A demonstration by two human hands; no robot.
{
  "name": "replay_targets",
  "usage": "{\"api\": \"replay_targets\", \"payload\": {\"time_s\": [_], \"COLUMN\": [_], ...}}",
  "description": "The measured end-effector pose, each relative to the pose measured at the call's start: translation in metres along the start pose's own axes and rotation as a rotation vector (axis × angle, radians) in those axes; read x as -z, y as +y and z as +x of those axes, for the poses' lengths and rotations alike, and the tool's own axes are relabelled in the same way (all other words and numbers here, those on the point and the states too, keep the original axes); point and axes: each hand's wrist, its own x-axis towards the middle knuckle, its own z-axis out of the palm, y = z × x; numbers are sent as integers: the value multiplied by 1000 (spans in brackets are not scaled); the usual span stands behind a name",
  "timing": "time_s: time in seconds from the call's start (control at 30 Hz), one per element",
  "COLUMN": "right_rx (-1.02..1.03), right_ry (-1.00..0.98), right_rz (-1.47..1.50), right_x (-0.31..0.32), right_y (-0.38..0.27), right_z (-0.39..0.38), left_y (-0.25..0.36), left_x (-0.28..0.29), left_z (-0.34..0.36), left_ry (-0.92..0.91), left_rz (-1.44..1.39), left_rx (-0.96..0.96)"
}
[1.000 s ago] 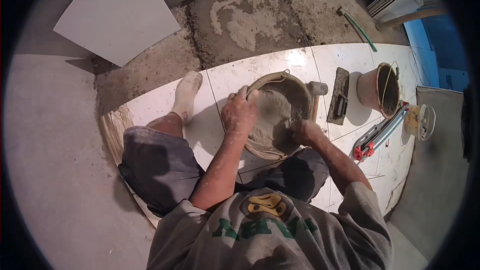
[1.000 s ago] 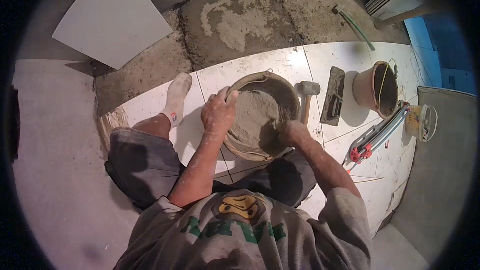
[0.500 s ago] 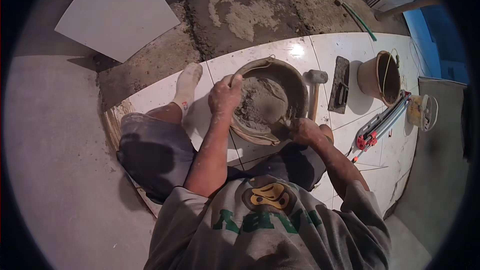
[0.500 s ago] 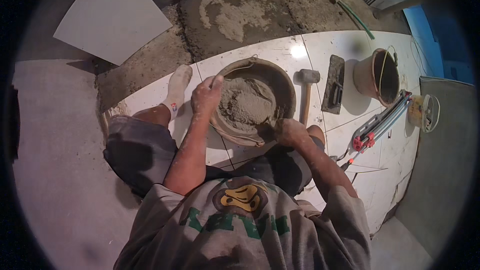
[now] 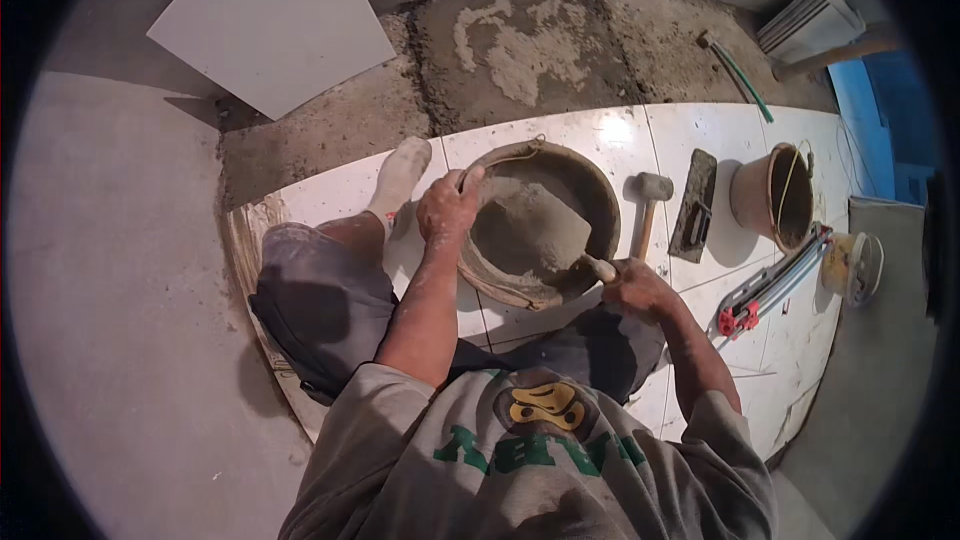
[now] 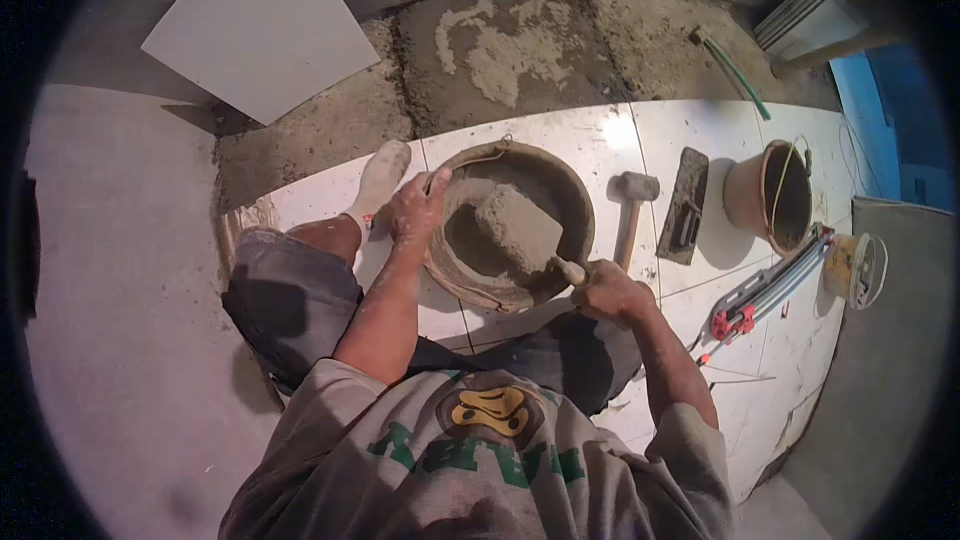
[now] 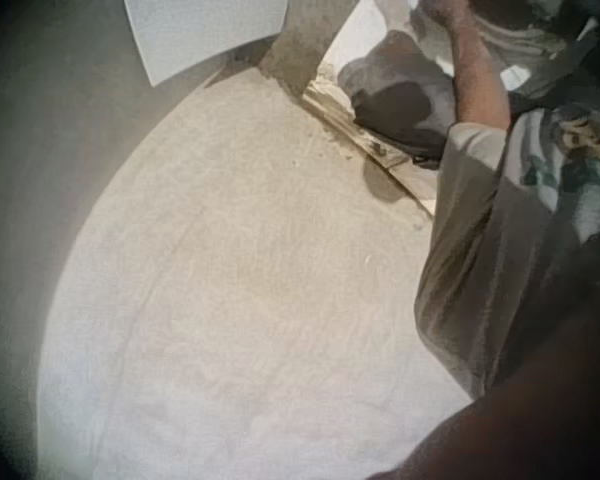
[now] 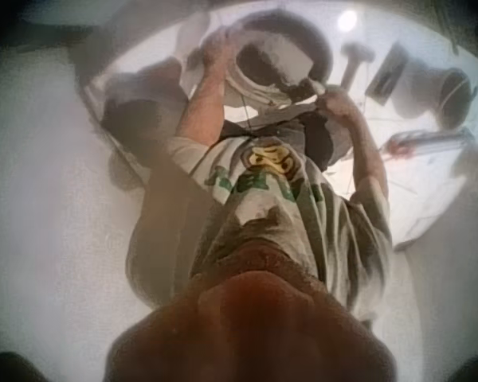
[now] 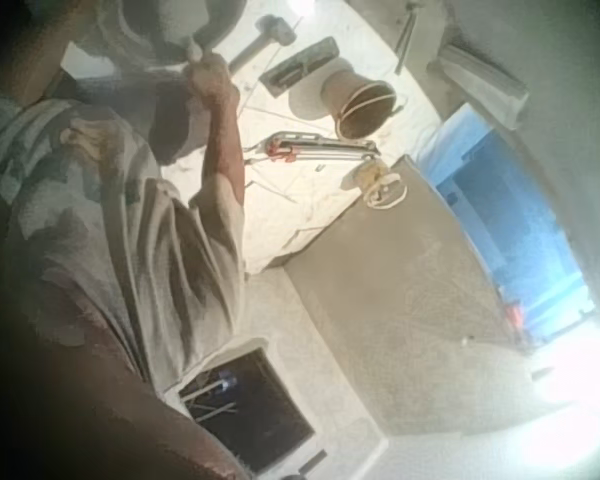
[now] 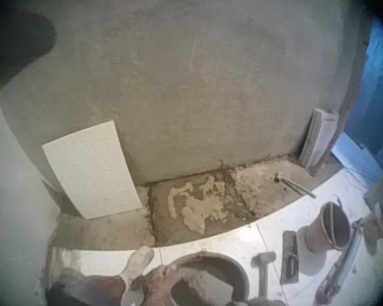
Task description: Apply cement to the floor and lay a large floor tile.
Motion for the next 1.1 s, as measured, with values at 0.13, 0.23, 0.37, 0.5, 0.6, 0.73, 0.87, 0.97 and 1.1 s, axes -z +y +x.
{"api": "replay_targets", "payload": {"time_s": [0.13,0.23,0.37,0.5,0.6,0.73,0.87,0.97,1.1], "right_rx": [-307,-124,-125,-225,-220,-163,266,827,117], "right_ry": [26,138,232,343,204,18,-4,245,173], "right_rz": [491,593,564,495,447,461,-2,-709,-12], "right_x": [41,74,130,155,143,120,132,151,177], "right_y": [-32,-48,-52,-47,-33,-21,-32,-50,-65], "right_z": [-6,16,104,222,275,341,421,460,478], "left_y": [-5,-4,-1,-1,-2,-6,-11,-13,-15], "left_x": [-5,-1,7,11,12,10,8,7,5], "left_z": [-3,-6,-8,-3,-1,2,3,5,7], "left_ry": [139,108,112,82,104,81,90,56,98], "left_rz": [8,-17,10,-11,-9,-47,-102,-125,-64], "left_rx": [-92,-40,-72,-53,-52,-69,-85,-72,-168]}}
